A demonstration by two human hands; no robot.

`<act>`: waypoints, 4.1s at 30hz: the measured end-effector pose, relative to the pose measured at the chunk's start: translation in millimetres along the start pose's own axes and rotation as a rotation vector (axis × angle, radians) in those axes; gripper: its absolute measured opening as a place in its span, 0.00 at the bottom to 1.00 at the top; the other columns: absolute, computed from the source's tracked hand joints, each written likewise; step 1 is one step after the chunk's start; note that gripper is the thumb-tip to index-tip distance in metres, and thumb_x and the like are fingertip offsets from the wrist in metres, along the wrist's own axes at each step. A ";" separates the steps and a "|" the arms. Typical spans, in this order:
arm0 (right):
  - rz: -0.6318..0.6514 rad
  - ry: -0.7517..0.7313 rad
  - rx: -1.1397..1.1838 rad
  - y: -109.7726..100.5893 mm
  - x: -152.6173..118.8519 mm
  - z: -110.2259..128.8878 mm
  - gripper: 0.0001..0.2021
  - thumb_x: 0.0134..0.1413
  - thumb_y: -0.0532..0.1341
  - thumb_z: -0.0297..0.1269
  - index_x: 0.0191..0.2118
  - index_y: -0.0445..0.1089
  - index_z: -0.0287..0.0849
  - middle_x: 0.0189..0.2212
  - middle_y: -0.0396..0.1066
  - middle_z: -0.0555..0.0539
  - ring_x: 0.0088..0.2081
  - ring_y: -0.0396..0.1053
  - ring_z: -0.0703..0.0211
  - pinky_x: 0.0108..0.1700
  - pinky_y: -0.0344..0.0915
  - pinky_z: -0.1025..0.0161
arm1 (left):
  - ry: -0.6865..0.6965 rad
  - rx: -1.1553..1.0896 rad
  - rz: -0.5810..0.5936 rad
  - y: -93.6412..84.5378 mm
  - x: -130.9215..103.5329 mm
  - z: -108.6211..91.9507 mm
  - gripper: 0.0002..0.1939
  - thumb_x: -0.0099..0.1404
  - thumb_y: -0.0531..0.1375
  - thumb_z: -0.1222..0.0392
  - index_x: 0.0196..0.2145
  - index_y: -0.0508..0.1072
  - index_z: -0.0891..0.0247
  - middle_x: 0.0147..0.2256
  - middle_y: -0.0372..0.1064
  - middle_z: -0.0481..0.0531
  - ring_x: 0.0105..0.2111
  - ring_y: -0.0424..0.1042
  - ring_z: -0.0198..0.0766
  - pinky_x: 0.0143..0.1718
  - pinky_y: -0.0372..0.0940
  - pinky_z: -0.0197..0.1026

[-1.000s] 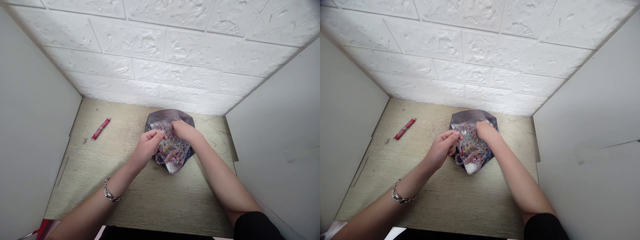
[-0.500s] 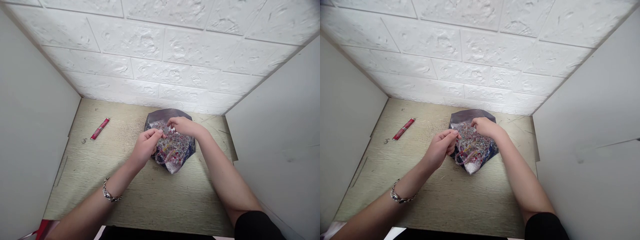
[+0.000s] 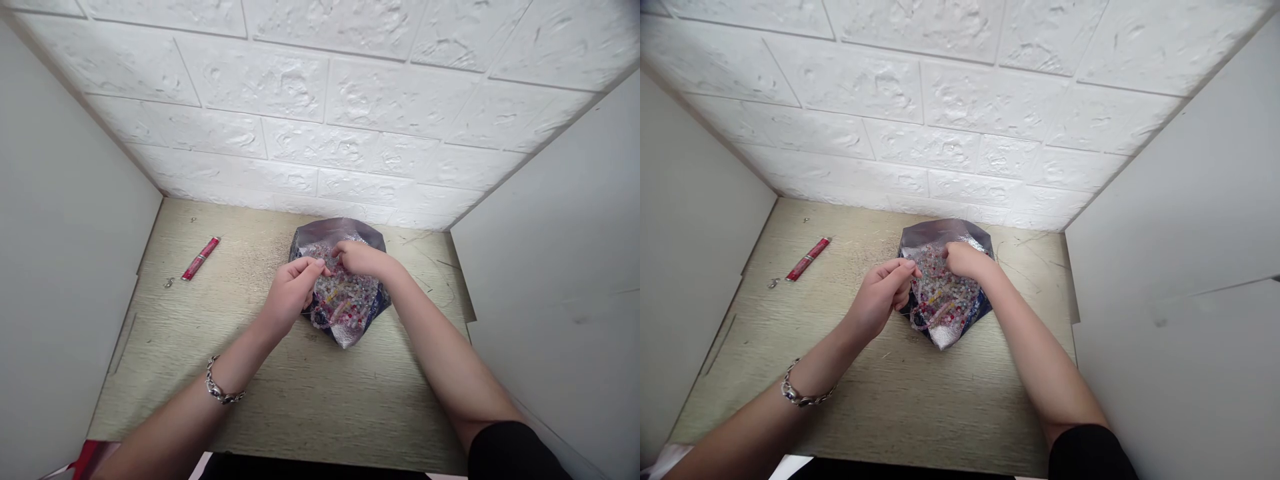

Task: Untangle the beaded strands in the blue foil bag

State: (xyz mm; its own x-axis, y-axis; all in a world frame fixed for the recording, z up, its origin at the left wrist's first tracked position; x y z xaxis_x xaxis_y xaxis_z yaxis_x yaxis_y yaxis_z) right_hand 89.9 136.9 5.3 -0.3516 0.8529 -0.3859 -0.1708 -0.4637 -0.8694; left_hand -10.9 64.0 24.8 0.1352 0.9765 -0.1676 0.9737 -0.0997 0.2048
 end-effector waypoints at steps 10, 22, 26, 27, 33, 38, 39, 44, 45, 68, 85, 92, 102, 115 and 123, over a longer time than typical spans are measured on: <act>-0.126 -0.089 -0.062 -8.5 2.8 -6.4 0.12 0.46 0.53 0.26 0.35 0.72 0.43 0.37 0.71 0.45 0.38 0.67 0.59 0.37 0.59 0.66 | -0.005 -0.001 0.005 -1.0 0.8 2.6 0.13 0.57 0.55 0.52 0.23 0.67 0.64 0.10 0.42 0.38 0.11 0.42 0.23 0.13 0.42 0.29; -0.088 -0.160 -0.131 -2.4 4.9 0.1 0.10 0.45 0.55 0.30 0.33 0.73 0.42 0.32 0.72 0.45 0.33 0.67 0.60 0.35 0.58 0.66 | 0.008 0.006 0.006 -0.5 0.9 1.3 0.12 0.56 0.55 0.52 0.23 0.67 0.64 0.11 0.42 0.38 0.11 0.43 0.23 0.12 0.43 0.29; -0.080 -0.161 -0.172 -2.2 4.0 3.6 0.10 0.46 0.55 0.31 0.32 0.73 0.41 0.30 0.72 0.45 0.32 0.68 0.59 0.35 0.59 0.65 | 0.002 -0.015 -0.003 -0.2 0.7 1.0 0.12 0.56 0.55 0.53 0.22 0.65 0.64 0.11 0.42 0.38 0.11 0.42 0.23 0.12 0.42 0.29; -0.082 -0.155 -0.185 -2.1 3.5 4.7 0.10 0.46 0.55 0.31 0.32 0.73 0.41 0.30 0.72 0.44 0.32 0.68 0.59 0.35 0.59 0.65 | -0.004 -0.023 -0.006 -0.3 0.9 1.5 0.11 0.56 0.55 0.54 0.22 0.65 0.64 0.12 0.42 0.38 0.12 0.42 0.23 0.12 0.43 0.29; -0.124 -0.090 -0.273 -1.7 -3.1 14.1 0.11 0.48 0.52 0.28 0.34 0.72 0.35 0.33 0.71 0.36 0.35 0.69 0.51 0.32 0.61 0.61 | -0.005 -0.046 0.004 -0.2 3.7 4.3 0.08 0.55 0.53 0.60 0.21 0.63 0.64 0.13 0.53 0.41 0.13 0.54 0.25 0.17 0.52 0.31; -0.153 -0.092 -0.298 0.2 -6.7 21.4 0.12 0.48 0.51 0.26 0.35 0.70 0.34 0.33 0.71 0.34 0.35 0.69 0.48 0.30 0.61 0.61 | 0.046 -0.017 -0.016 -2.4 4.2 0.9 0.07 0.53 0.56 0.59 0.23 0.70 0.65 0.22 0.66 0.47 0.24 0.64 0.30 0.25 0.59 0.33; -0.154 -0.097 -0.295 0.7 -6.7 21.7 0.11 0.48 0.51 0.26 0.34 0.70 0.35 0.33 0.70 0.35 0.35 0.69 0.49 0.30 0.60 0.61 | 0.060 -0.015 -0.025 -3.1 4.0 -0.4 0.07 0.53 0.57 0.59 0.24 0.71 0.65 0.25 0.67 0.48 0.26 0.64 0.30 0.27 0.60 0.34; -0.165 -0.163 -0.244 -3.8 -5.8 21.3 0.10 0.51 0.50 0.28 0.32 0.68 0.35 0.33 0.69 0.37 0.35 0.67 0.53 0.32 0.59 0.62 | 0.031 -0.044 -0.007 -1.0 2.9 0.9 0.08 0.53 0.58 0.58 0.24 0.72 0.65 0.25 0.67 0.48 0.27 0.64 0.30 0.30 0.60 0.34; -0.174 -0.185 -0.223 -7.2 -6.2 21.6 0.10 0.52 0.49 0.28 0.32 0.67 0.36 0.34 0.69 0.39 0.36 0.66 0.55 0.33 0.59 0.63 | 0.023 -0.055 0.003 0.1 2.7 1.3 0.08 0.53 0.57 0.58 0.23 0.72 0.65 0.24 0.66 0.47 0.25 0.64 0.29 0.29 0.60 0.34; 0.327 -0.555 1.305 -12.4 -28.9 50.6 0.07 0.46 0.62 0.34 0.31 0.64 0.38 0.24 0.67 0.54 0.25 0.65 0.72 0.30 0.62 0.72 | 0.092 -0.002 0.038 2.4 2.3 -6.0 0.09 0.55 0.57 0.56 0.25 0.70 0.66 0.21 0.60 0.44 0.19 0.57 0.25 0.22 0.52 0.32; 0.330 -0.522 1.359 -13.2 -30.2 53.3 0.08 0.44 0.63 0.34 0.31 0.64 0.38 0.23 0.67 0.54 0.25 0.66 0.72 0.30 0.65 0.72 | 0.084 -0.015 0.026 3.3 1.4 -7.5 0.09 0.55 0.57 0.56 0.25 0.70 0.66 0.20 0.60 0.45 0.19 0.57 0.26 0.22 0.53 0.32; 0.334 -0.517 1.361 -12.9 -30.6 53.3 0.08 0.45 0.63 0.33 0.31 0.64 0.38 0.22 0.67 0.54 0.24 0.66 0.72 0.30 0.64 0.72 | 0.096 -0.006 0.029 2.6 1.8 -7.1 0.10 0.55 0.57 0.56 0.25 0.70 0.66 0.20 0.60 0.45 0.20 0.57 0.26 0.22 0.53 0.32; 0.326 -0.519 1.365 -13.0 -30.9 53.8 0.08 0.45 0.63 0.33 0.31 0.64 0.38 0.23 0.66 0.54 0.25 0.65 0.72 0.31 0.65 0.71 | 0.094 0.000 0.030 1.6 1.4 -6.9 0.09 0.55 0.57 0.56 0.26 0.71 0.66 0.20 0.60 0.45 0.20 0.58 0.27 0.22 0.54 0.32; 0.349 -0.535 1.393 -11.4 -31.2 55.3 0.08 0.45 0.63 0.33 0.31 0.64 0.38 0.24 0.67 0.54 0.26 0.66 0.72 0.32 0.64 0.71 | 0.096 -0.028 0.024 1.4 2.2 -6.6 0.09 0.55 0.57 0.57 0.25 0.70 0.66 0.20 0.60 0.45 0.20 0.58 0.26 0.22 0.54 0.32; 0.348 -0.535 1.393 -11.1 -31.0 55.7 0.07 0.46 0.62 0.33 0.31 0.64 0.38 0.24 0.65 0.54 0.26 0.64 0.72 0.31 0.64 0.71 | 0.098 -0.008 0.027 0.2 2.7 -5.0 0.09 0.56 0.57 0.56 0.26 0.71 0.65 0.20 0.60 0.45 0.20 0.58 0.27 0.23 0.54 0.32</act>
State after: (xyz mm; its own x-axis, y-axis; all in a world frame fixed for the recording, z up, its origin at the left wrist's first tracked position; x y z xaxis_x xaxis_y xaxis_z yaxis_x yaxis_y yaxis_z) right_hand 51.3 102.2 44.1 -0.7833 0.6159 -0.0841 -0.6056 -0.7256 0.3267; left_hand -11.3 67.5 29.2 0.1428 0.9875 -0.0664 0.9683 -0.1255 0.2160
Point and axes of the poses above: each hand's wrist, its own x-axis towards the middle knuckle, its own y-axis out of the palm, z = x × y, the point moved 9 cm from there along x, towards the middle knuckle
